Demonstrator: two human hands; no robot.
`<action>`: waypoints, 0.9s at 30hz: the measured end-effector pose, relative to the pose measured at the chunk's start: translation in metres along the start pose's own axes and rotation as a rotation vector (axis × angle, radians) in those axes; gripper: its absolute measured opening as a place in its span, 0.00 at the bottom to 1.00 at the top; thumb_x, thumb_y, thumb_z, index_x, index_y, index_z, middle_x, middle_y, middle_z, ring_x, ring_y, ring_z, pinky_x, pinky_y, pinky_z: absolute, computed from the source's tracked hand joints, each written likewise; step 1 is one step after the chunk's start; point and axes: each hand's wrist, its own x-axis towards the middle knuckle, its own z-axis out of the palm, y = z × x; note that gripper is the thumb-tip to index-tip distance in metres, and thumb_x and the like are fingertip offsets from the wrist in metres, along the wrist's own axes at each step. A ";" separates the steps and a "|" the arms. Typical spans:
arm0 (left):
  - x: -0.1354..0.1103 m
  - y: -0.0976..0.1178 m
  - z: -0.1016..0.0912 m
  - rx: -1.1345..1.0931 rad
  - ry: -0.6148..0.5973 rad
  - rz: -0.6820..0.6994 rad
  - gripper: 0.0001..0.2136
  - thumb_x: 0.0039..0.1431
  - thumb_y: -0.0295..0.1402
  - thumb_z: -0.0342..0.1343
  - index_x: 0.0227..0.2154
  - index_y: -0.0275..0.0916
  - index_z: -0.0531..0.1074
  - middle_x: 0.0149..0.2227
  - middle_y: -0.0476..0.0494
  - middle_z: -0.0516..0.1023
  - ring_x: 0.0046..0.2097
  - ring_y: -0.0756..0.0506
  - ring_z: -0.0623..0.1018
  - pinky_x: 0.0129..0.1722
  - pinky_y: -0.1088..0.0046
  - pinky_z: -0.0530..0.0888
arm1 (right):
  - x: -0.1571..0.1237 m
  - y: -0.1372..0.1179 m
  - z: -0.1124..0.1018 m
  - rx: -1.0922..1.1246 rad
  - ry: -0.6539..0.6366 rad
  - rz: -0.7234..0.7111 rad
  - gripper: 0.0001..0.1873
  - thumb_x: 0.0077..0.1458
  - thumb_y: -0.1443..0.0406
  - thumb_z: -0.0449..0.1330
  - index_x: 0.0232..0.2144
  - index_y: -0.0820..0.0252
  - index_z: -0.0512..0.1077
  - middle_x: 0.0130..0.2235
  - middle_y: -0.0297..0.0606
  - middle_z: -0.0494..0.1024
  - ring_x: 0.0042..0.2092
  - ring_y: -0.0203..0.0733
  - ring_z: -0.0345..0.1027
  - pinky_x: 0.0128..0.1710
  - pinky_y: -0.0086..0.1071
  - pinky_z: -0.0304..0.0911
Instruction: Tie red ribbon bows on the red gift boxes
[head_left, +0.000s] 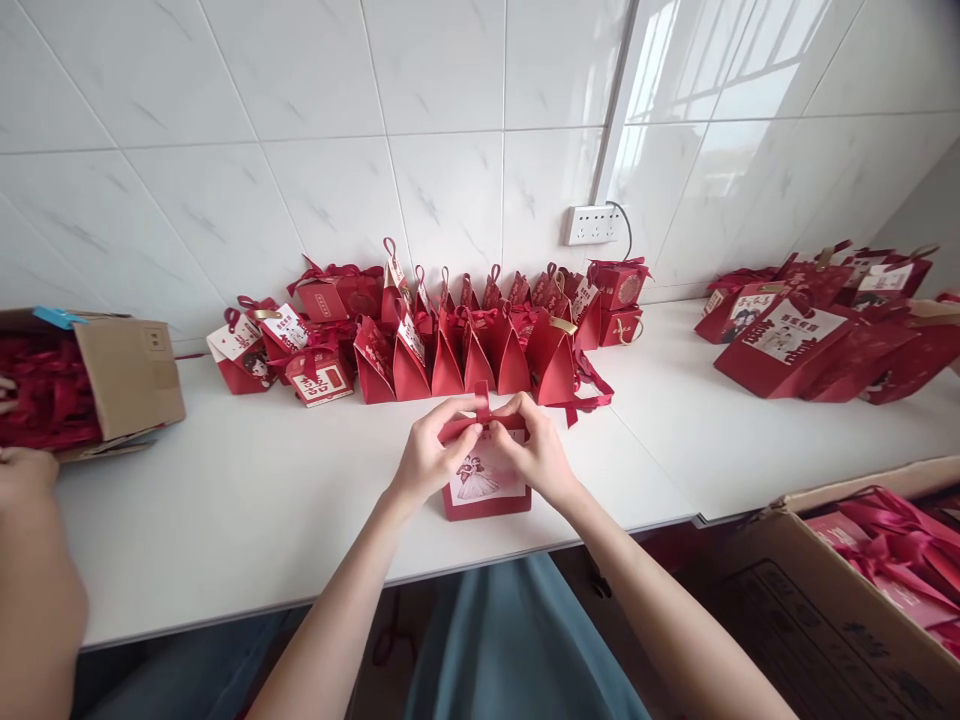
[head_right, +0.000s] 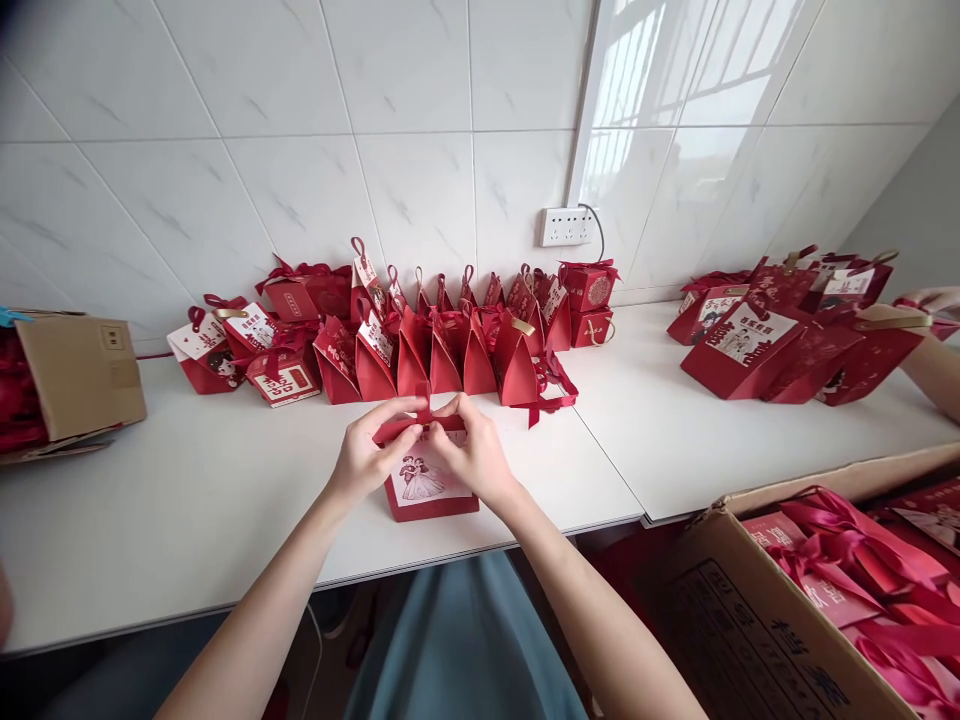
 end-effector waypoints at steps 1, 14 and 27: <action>-0.006 -0.003 0.001 -0.049 0.049 -0.018 0.14 0.56 0.33 0.55 0.46 0.42 0.67 0.46 0.41 0.76 0.49 0.43 0.76 0.48 0.65 0.74 | -0.003 0.002 -0.002 0.005 0.016 -0.012 0.06 0.55 0.62 0.55 0.34 0.56 0.62 0.32 0.35 0.71 0.35 0.39 0.68 0.37 0.33 0.66; -0.088 -0.026 -0.016 0.324 -0.090 -0.445 0.35 0.49 0.37 0.61 0.59 0.42 0.55 0.59 0.34 0.64 0.62 0.32 0.61 0.58 0.48 0.61 | -0.041 0.029 -0.018 0.327 -0.091 0.278 0.16 0.54 0.53 0.59 0.40 0.56 0.68 0.45 0.42 0.75 0.47 0.46 0.70 0.49 0.42 0.66; -0.082 0.069 -0.008 0.130 0.265 0.133 0.33 0.44 0.36 0.67 0.54 0.44 0.61 0.51 0.38 0.65 0.54 0.38 0.68 0.53 0.60 0.69 | -0.053 -0.008 0.008 0.822 -0.058 0.390 0.19 0.47 0.53 0.62 0.42 0.50 0.70 0.53 0.40 0.72 0.51 0.53 0.68 0.47 0.49 0.68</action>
